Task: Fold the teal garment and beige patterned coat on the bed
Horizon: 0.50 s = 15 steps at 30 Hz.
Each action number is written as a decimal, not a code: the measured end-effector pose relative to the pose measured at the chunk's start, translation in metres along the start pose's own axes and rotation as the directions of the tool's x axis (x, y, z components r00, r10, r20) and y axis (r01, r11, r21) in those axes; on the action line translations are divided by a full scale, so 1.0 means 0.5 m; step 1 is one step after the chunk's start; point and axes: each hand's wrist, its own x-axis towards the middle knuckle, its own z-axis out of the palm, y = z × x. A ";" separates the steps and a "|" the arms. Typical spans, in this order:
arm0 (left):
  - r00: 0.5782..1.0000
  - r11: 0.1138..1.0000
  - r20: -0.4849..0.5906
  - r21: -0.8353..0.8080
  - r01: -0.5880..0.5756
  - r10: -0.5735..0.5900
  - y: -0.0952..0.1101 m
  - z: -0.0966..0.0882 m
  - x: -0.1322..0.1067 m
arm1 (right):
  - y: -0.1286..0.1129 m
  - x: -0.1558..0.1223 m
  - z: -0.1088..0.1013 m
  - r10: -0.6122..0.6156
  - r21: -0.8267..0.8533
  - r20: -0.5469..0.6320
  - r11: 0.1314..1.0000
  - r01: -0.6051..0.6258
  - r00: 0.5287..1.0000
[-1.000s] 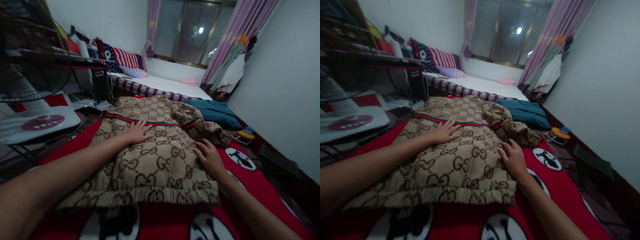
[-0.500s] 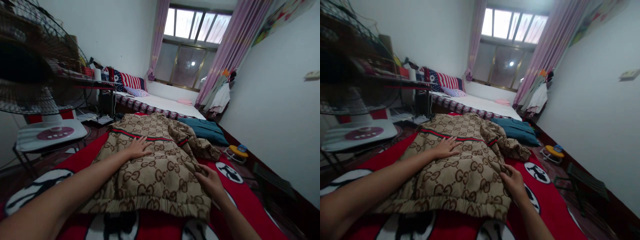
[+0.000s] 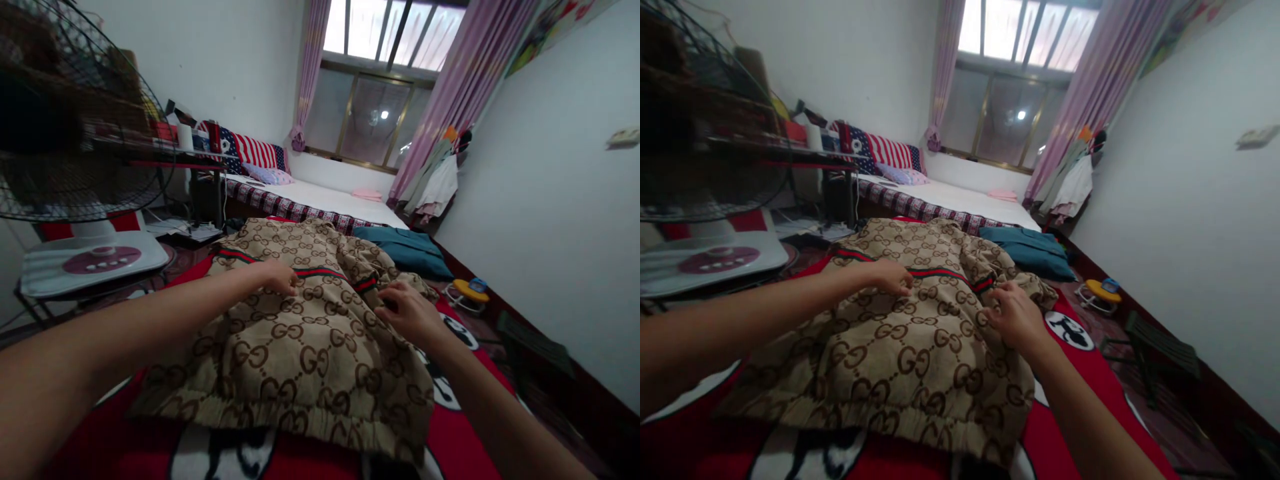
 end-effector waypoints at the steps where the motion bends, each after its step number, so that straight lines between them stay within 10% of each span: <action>1: 0.995 0.996 -0.058 0.015 0.084 -0.083 0.030 -0.021 0.014 | -0.020 0.028 0.003 -0.017 0.037 -0.050 0.999 0.018 0.999; 6: 0.887 0.989 -0.442 -0.126 0.082 -0.130 0.166 0.018 0.086 | -0.027 0.134 0.066 -0.014 0.087 -0.290 0.995 0.041 0.957; 11: 0.942 0.984 -0.335 -0.171 -0.055 -0.006 0.186 0.156 0.118 | 0.142 0.182 0.107 0.291 -0.009 -0.322 0.951 -0.310 0.901; 15: 0.949 0.978 -0.312 -0.180 -0.101 0.040 0.176 0.168 0.118 | 0.237 0.206 0.123 0.444 -0.036 -0.192 0.888 -0.458 0.875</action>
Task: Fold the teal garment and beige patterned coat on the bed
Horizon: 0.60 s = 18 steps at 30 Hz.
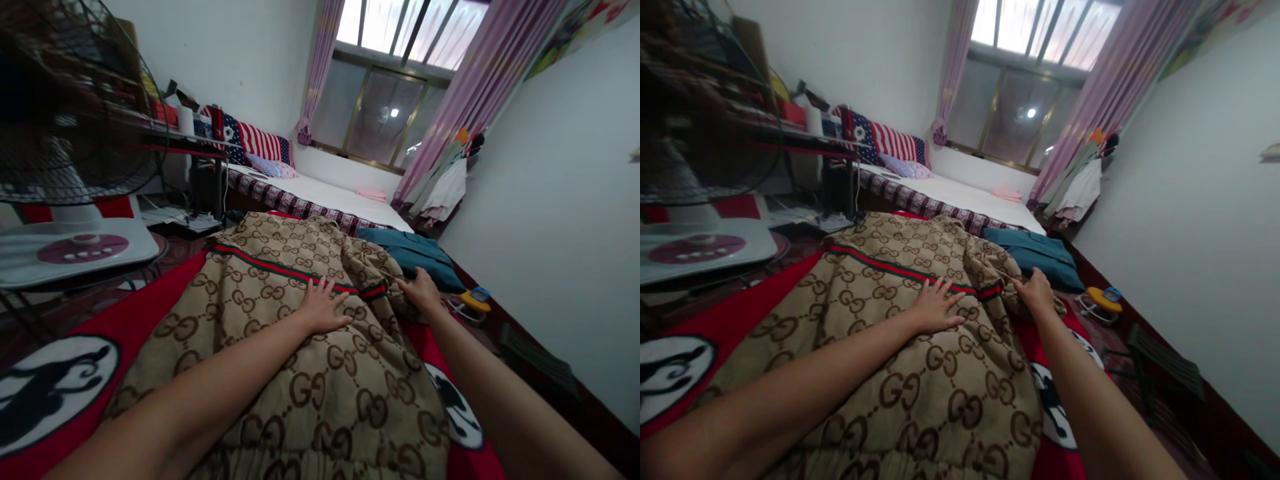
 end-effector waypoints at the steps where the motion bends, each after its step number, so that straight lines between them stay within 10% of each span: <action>1: 1.000 1.000 0.013 -0.001 -0.007 0.007 0.001 -0.006 0.000 | 0.001 0.007 0.006 -0.002 -0.013 0.034 1.000 0.002 0.999; 9: 0.989 0.994 0.102 0.001 -0.108 0.107 0.001 -0.033 -0.025 | -0.035 0.049 -0.026 -0.251 -0.091 0.366 0.949 0.303 0.896; 15: 0.981 0.989 0.119 -0.022 -0.148 0.150 -0.006 -0.034 -0.036 | 0.066 0.128 -0.068 0.067 -0.308 0.083 0.950 -0.038 0.994; 18: 0.982 0.987 0.102 -0.024 -0.156 0.158 -0.007 -0.031 -0.035 | 0.017 0.099 -0.050 -0.049 -0.294 -0.114 0.956 0.013 0.992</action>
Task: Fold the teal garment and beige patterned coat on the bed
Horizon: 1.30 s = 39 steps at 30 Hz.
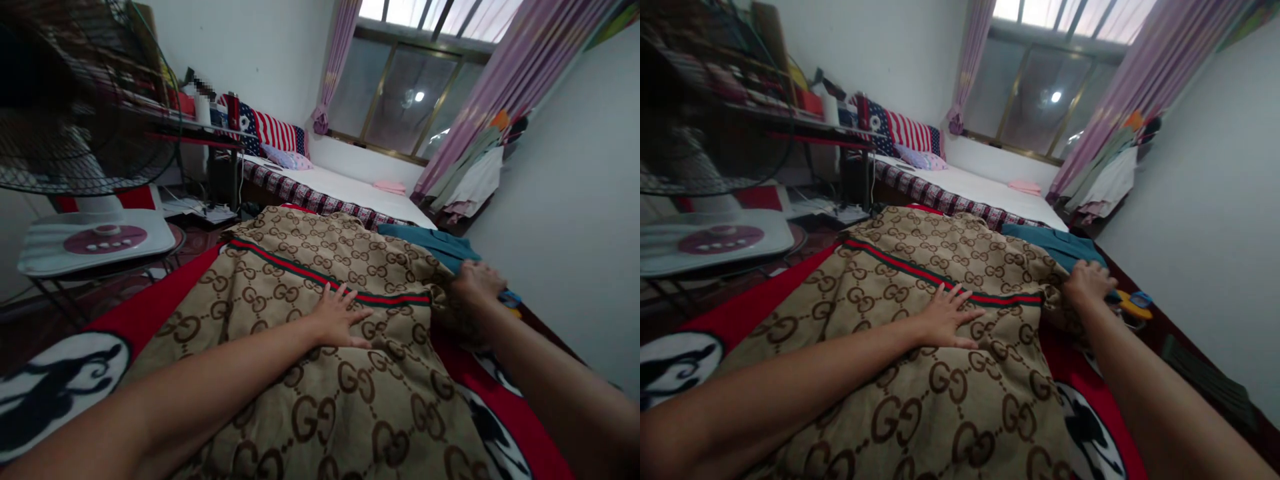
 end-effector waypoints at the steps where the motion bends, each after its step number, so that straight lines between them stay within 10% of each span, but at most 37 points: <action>1: 1.000 1.000 -0.010 0.001 -0.001 0.001 0.000 0.002 0.001 | -0.038 -0.023 -0.005 -0.077 0.044 -0.087 0.996 0.081 0.993; 5: 0.997 1.000 -0.074 0.003 -0.001 0.001 0.001 0.007 0.001 | -0.202 -0.151 -0.013 -0.415 0.266 -0.160 0.855 0.444 0.895; 8: 0.991 1.000 -0.132 -0.031 0.003 -0.007 -0.004 0.006 -0.001 | -0.254 -0.234 0.025 -0.474 0.329 0.028 0.836 0.439 0.880; 12: 0.984 0.993 -0.180 -0.112 -0.028 0.007 -0.017 0.001 -0.002 | -0.233 -0.268 0.092 -0.406 0.355 0.291 0.886 0.296 0.866; 19: 0.932 0.993 -0.363 -0.114 -0.024 -0.019 -0.045 -0.009 -0.006 | -0.212 -0.253 0.127 -0.399 0.450 0.205 0.849 0.276 0.894; 23: 0.871 0.967 -0.470 0.123 0.223 -0.141 -0.136 -0.050 -0.056 | -0.206 -0.248 0.145 -0.395 0.558 0.122 0.786 0.267 0.910; 27: 0.758 0.780 -0.340 0.099 0.617 -0.557 -0.257 -0.080 -0.116 | -0.205 -0.245 0.150 -0.365 0.673 0.067 0.703 0.228 0.928; 32: 0.724 0.720 -0.246 0.121 0.683 -0.645 -0.307 -0.073 -0.125 | -0.194 -0.260 0.111 -0.272 0.760 0.002 0.625 0.175 0.962; 39: 0.710 0.702 -0.251 0.137 0.699 -0.658 -0.300 -0.066 -0.110 | -0.147 -0.301 0.030 -0.062 0.427 -0.162 0.895 0.126 0.985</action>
